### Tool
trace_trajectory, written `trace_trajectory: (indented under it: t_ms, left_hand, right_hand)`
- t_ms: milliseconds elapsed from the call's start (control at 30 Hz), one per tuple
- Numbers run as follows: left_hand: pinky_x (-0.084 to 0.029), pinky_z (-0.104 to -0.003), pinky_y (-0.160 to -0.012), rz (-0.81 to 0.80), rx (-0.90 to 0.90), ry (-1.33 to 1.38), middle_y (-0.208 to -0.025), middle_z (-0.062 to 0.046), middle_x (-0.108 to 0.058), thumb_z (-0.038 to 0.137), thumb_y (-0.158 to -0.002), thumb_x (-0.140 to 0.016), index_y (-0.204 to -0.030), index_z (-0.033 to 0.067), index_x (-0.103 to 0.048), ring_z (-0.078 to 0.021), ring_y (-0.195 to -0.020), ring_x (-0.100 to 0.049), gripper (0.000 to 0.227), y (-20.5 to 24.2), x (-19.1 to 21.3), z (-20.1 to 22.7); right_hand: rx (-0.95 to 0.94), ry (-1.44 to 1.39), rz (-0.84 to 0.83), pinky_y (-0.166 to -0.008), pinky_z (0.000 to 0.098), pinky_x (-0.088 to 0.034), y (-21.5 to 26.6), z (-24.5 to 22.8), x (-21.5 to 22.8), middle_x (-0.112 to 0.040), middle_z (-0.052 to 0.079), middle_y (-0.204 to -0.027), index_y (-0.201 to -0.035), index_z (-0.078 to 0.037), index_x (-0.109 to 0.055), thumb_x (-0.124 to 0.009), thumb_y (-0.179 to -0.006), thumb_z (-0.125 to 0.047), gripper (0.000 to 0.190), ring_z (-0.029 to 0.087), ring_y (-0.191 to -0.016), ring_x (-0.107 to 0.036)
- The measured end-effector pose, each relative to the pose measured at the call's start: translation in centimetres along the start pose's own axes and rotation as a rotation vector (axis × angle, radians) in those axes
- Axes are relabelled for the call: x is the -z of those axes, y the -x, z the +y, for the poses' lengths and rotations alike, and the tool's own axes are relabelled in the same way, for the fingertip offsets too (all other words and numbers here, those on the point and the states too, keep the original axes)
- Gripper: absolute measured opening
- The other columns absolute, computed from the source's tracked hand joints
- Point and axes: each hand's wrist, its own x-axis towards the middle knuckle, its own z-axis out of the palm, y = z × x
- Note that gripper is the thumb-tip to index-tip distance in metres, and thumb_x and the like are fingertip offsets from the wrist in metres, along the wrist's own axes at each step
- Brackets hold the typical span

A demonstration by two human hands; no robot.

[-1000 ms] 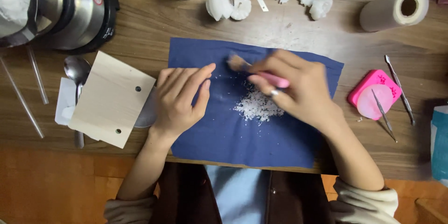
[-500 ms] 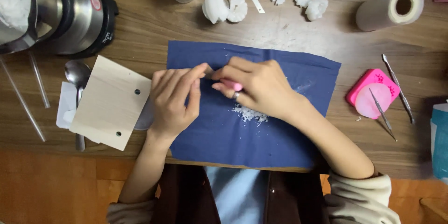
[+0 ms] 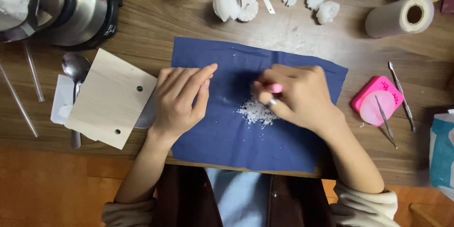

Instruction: Cleaning white powder off candle molds and wooden blocks using a brush and transferring material with a spoon.

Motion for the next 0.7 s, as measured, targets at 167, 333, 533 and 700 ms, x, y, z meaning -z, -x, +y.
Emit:
trace_trajectory:
  t_ms: [167, 333, 533, 700]
  left_hand:
    - [-0.041, -0.029, -0.07, 0.006, -0.022, 0.006, -0.085, -0.002, -0.066, -0.001, -0.089, -0.056, -0.109, 0.0053, -0.066, -0.0173, -0.073, -0.061, 0.024, -0.1, -0.1, 0.0]
    - [-0.041, -0.029, -0.07, 0.013, -0.025, 0.004, -0.085, -0.002, -0.066, 0.0, -0.089, -0.055, -0.109, 0.0057, -0.067, -0.0174, -0.074, -0.062, 0.024, 0.0, -0.1, -0.2]
    - [-0.042, -0.029, -0.069, -0.006, -0.044, -0.005, -0.079, -0.002, -0.065, 0.001, -0.089, -0.057, -0.107, 0.0055, -0.067, -0.0173, -0.069, -0.06, 0.021, -0.2, -0.1, 0.2]
    - [-0.044, -0.029, -0.068, -0.016, -0.07, -0.03, -0.077, -0.001, -0.063, 0.002, -0.087, -0.059, -0.106, 0.0072, -0.067, -0.0175, -0.068, -0.061, 0.021, -0.5, 0.4, 0.1]
  right_hand:
    - [-0.014, -0.052, 0.091, -0.047, 0.0275, -0.044, -1.8, -0.7, 0.4, -0.051, 0.0, -0.061, -0.08, -0.015, -0.063, -0.053, -0.095, -0.034, 0.026, 0.021, -0.047, -0.053]
    - [0.011, 0.033, 0.034, -0.045, 0.0316, -0.042, -1.1, -0.2, -0.4, -0.05, 0.006, -0.058, -0.077, -0.01, -0.06, -0.05, -0.096, -0.036, 0.034, 0.024, -0.043, -0.051]
    - [-0.034, -0.085, 0.053, -0.043, 0.0257, -0.043, 0.2, -1.1, 0.3, -0.047, -0.003, -0.054, -0.072, -0.019, -0.059, -0.054, -0.092, -0.034, 0.026, 0.019, -0.041, -0.051]
    - [0.144, -0.002, -0.079, -0.04, 0.034, -0.044, -0.1, -2.4, 0.0, -0.049, 0.003, -0.057, -0.073, -0.015, -0.056, -0.034, -0.096, -0.042, 0.042, 0.025, -0.039, -0.05]
